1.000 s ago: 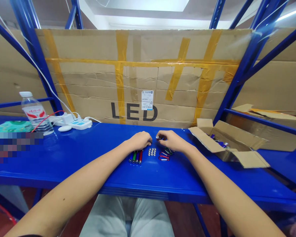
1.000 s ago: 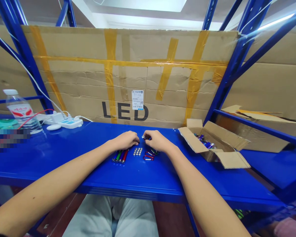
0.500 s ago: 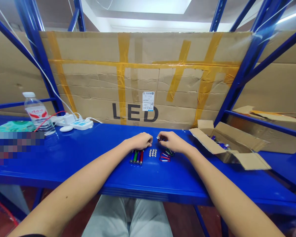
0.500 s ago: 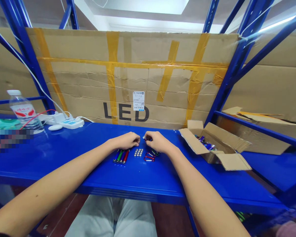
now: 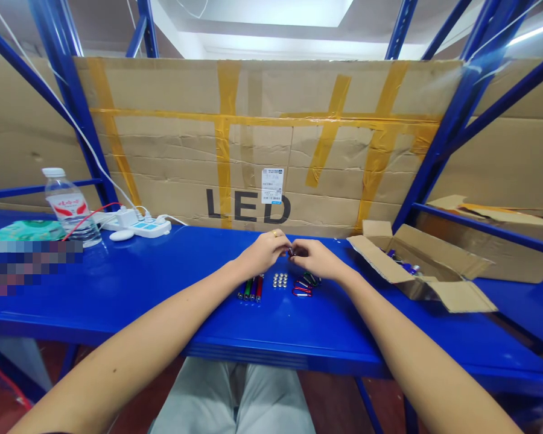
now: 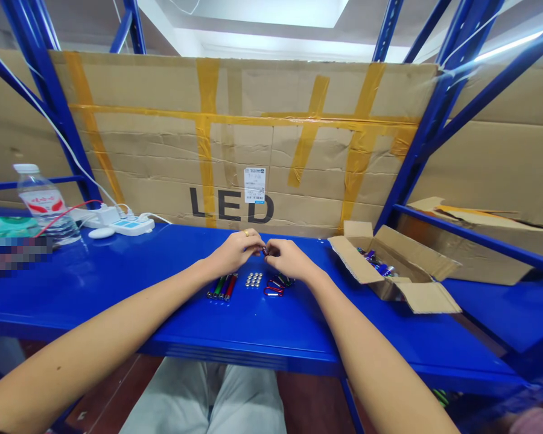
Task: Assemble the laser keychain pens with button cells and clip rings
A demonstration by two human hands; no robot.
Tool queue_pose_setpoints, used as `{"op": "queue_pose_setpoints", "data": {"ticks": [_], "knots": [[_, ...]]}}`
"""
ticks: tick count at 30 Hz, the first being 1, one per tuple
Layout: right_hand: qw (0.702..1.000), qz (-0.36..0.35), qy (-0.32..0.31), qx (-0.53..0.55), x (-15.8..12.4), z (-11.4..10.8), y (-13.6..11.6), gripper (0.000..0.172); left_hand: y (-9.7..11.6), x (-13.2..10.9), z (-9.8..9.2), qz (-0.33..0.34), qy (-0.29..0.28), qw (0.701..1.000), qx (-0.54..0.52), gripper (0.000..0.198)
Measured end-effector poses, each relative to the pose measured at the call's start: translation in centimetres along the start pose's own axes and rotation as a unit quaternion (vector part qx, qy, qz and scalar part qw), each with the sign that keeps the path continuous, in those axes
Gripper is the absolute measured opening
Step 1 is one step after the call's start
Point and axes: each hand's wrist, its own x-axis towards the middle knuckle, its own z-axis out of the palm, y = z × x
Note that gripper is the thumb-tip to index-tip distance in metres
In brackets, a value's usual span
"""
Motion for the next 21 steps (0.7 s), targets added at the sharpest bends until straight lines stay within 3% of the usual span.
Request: {"op": "queue_pose_setpoints", "data": {"ticks": [5,13,21], "knots": [[0.999,0.018,0.006,0.031,0.1,-0.1,0.3,0.009,-0.3,-0.1,-0.3,0.013,-0.006,1.0,0.014,0.024],[0.999,-0.007,0.021,0.047,0.0,-0.2,-0.2,0.012,0.0,-0.2,-0.2,0.03,0.082,0.996,0.024,0.016],[0.962,0.059,-0.036,0.264,0.1,-0.1,-1.5,0.012,0.3,-0.5,0.2,0.048,0.096,0.993,0.039,0.022]]}}
